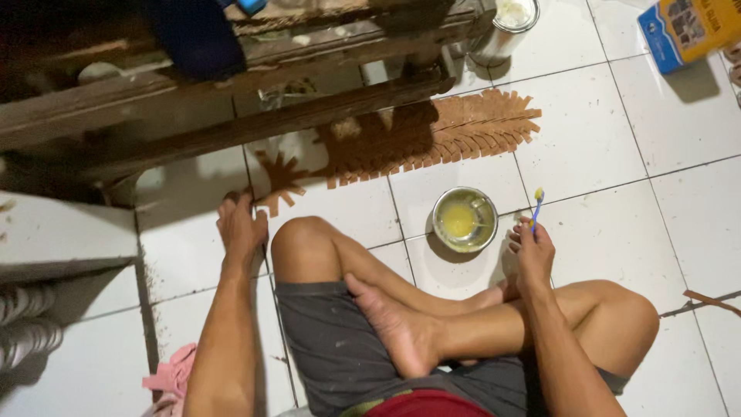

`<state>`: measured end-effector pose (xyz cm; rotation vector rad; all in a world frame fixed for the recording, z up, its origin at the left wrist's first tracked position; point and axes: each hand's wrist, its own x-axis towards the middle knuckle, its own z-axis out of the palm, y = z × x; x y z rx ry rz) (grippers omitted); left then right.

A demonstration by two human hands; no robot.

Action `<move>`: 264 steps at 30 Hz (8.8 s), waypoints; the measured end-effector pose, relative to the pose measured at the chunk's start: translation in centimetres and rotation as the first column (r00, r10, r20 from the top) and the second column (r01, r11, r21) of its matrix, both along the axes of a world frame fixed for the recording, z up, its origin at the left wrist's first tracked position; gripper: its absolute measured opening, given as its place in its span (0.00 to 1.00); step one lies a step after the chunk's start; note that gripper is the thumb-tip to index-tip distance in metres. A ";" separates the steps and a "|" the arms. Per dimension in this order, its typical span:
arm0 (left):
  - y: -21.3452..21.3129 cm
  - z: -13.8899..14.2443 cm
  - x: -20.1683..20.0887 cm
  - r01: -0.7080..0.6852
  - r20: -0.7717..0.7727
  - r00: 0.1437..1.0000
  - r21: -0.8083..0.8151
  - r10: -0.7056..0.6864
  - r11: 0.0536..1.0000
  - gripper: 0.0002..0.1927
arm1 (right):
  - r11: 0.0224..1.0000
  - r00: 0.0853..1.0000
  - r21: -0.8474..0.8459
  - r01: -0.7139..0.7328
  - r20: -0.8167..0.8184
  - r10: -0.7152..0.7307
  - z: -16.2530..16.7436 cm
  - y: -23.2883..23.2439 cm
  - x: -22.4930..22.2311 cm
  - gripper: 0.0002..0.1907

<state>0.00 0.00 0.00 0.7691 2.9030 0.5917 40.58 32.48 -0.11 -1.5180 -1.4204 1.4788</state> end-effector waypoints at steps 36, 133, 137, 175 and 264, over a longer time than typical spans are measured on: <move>17.3 -0.5 16.5 0.402 0.223 0.887 0.056 -0.404 0.914 0.22 | 0.771 0.646 0.061 -0.634 0.590 0.484 -0.7 5.8 2.8 0.23; 14.5 -1.3 -7.3 -0.633 0.926 0.338 0.092 0.168 0.768 0.05 | 0.958 0.908 0.107 -0.266 0.362 0.211 -2.0 1.3 2.2 0.15; 14.6 -2.5 -7.6 -0.626 0.927 0.355 0.139 0.122 0.767 0.07 | 0.960 0.903 0.099 -0.261 0.377 0.206 -2.2 1.3 2.2 0.15; 13.6 -3.5 -6.9 -0.693 0.862 0.504 0.368 0.053 0.620 0.08 | 0.947 0.914 0.143 -0.290 0.336 0.229 -2.2 1.0 0.8 0.15; -25.7 7.0 8.8 -0.428 0.165 0.880 -0.129 0.445 0.895 0.24 | 0.849 0.844 0.047 -0.527 0.151 0.515 3.2 2.6 3.8 0.12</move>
